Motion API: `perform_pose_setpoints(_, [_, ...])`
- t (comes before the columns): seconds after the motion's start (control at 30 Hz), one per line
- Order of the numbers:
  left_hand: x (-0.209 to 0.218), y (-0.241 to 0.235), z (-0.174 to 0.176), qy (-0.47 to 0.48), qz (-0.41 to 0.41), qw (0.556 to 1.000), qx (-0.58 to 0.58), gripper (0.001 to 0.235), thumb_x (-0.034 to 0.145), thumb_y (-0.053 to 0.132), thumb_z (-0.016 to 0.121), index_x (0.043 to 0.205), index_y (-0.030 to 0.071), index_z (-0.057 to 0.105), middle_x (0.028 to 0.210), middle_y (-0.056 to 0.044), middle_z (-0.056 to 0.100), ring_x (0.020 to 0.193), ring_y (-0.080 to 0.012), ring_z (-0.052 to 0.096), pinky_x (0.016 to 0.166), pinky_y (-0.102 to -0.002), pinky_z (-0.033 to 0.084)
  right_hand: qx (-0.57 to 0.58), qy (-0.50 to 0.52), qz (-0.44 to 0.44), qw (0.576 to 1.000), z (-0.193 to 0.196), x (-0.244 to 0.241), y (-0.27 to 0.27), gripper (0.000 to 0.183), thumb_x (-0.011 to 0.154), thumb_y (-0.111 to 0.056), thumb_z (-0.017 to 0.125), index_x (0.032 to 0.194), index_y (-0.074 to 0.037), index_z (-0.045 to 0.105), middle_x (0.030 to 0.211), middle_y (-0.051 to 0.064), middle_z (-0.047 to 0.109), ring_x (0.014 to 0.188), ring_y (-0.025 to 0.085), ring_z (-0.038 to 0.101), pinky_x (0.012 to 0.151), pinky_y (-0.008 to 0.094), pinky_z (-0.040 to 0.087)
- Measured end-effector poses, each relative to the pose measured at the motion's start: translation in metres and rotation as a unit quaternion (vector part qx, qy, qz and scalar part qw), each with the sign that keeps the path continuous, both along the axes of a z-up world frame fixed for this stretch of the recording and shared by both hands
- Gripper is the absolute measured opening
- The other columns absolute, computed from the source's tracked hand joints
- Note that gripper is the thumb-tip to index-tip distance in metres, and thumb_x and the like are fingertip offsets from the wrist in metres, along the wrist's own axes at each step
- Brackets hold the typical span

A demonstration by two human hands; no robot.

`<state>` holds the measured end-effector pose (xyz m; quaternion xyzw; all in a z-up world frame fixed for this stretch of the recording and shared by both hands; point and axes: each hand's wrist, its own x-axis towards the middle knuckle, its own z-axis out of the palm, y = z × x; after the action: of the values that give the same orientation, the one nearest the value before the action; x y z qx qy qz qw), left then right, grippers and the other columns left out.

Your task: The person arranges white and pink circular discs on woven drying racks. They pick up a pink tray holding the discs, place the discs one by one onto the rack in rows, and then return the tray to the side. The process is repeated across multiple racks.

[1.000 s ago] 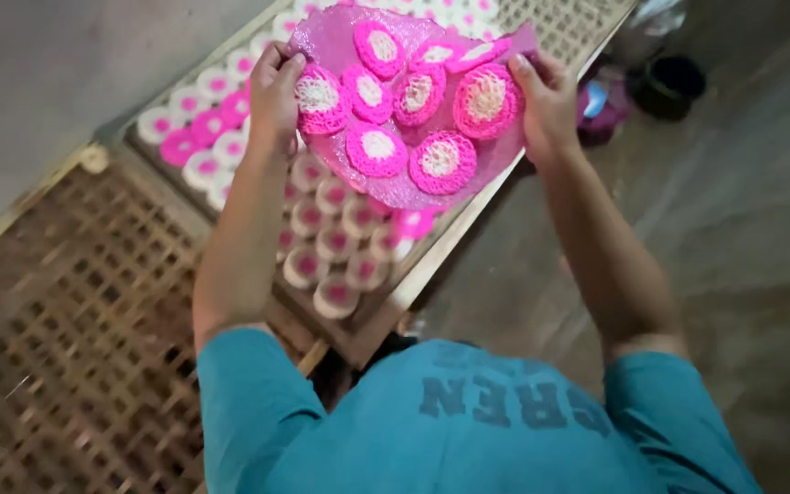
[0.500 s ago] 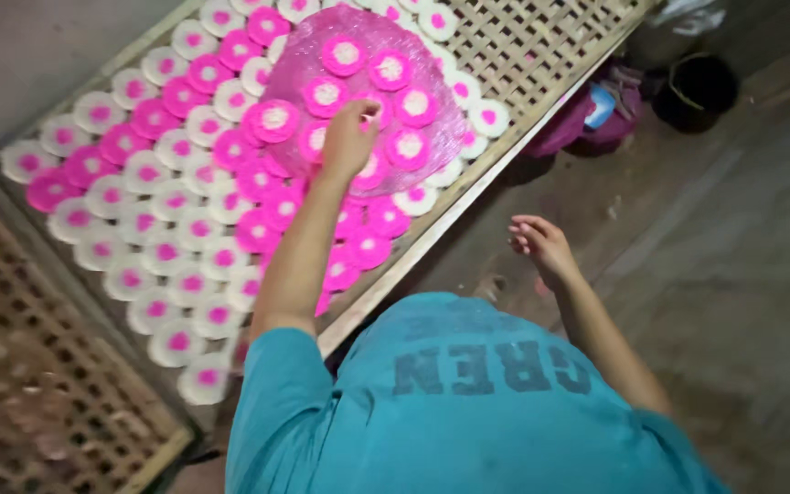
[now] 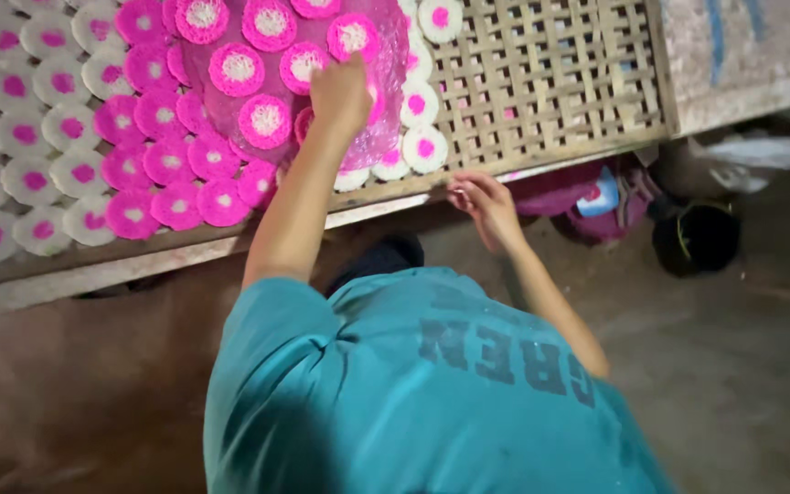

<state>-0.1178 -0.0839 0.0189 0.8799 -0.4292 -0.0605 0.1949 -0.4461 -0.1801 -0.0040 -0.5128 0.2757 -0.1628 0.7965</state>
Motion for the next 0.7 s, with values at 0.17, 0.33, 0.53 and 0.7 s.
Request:
perform_pose_setpoints(0.17, [-0.088, 0.012, 0.045, 0.044, -0.129, 0.98, -0.147, 0.043, 0.077, 0.029, 0.084, 0.104, 0.004, 0.062, 0.09, -0.018, 0.07, 0.087, -0.0394, 0.067, 0.069, -0.053, 0.052, 0.238, -0.038, 0.096, 0.966, -0.006, 0.08, -0.05, 0.037, 0.105, -0.022, 0.055, 0.126, 0.007, 0.063, 0.11, 0.016, 0.073, 0.087, 0.023, 0.069, 0.073, 0.032, 0.057])
perform_pose_setpoints(0.33, [-0.042, -0.006, 0.04, 0.157, 0.037, 0.972, -0.173, 0.029, 0.096, 0.025, 0.075, 0.122, 0.013, 0.069, 0.126, -0.013, 0.071, 0.121, -0.0298, 0.065, 0.104, -0.045, 0.05, 0.084, 0.049, 0.043, 0.994, -0.02, 0.126, -0.124, 0.029, 0.096, 0.001, 0.058, 0.124, 0.004, 0.061, 0.111, 0.013, 0.071, 0.099, 0.022, 0.072, 0.086, 0.034, 0.063])
perform_pose_setpoints(0.53, [0.064, -0.054, -0.018, 0.035, 0.162, 0.986, -0.026, 0.062, 0.093, 0.026, 0.073, 0.143, 0.001, 0.046, 0.136, -0.02, 0.057, 0.124, -0.035, 0.056, 0.102, -0.051, 0.046, -0.208, 0.073, 0.083, 0.972, -0.028, 0.176, -0.181, 0.032, 0.096, -0.001, 0.068, 0.128, -0.002, 0.064, 0.111, 0.013, 0.07, 0.097, 0.023, 0.067, 0.084, 0.033, 0.057])
perform_pose_setpoints(0.7, [0.085, -0.055, -0.046, 0.111, 0.203, 0.973, 0.013, 0.055, 0.094, 0.029, 0.076, 0.133, -0.001, 0.051, 0.118, -0.019, 0.064, 0.103, -0.0301, 0.067, 0.087, -0.043, 0.056, -0.627, 0.015, 0.067, 0.776, -0.01, 0.18, -0.174, 0.044, 0.084, 0.0, 0.08, 0.123, 0.0, 0.06, 0.113, 0.02, 0.062, 0.1, 0.038, 0.064, 0.086, 0.044, 0.054])
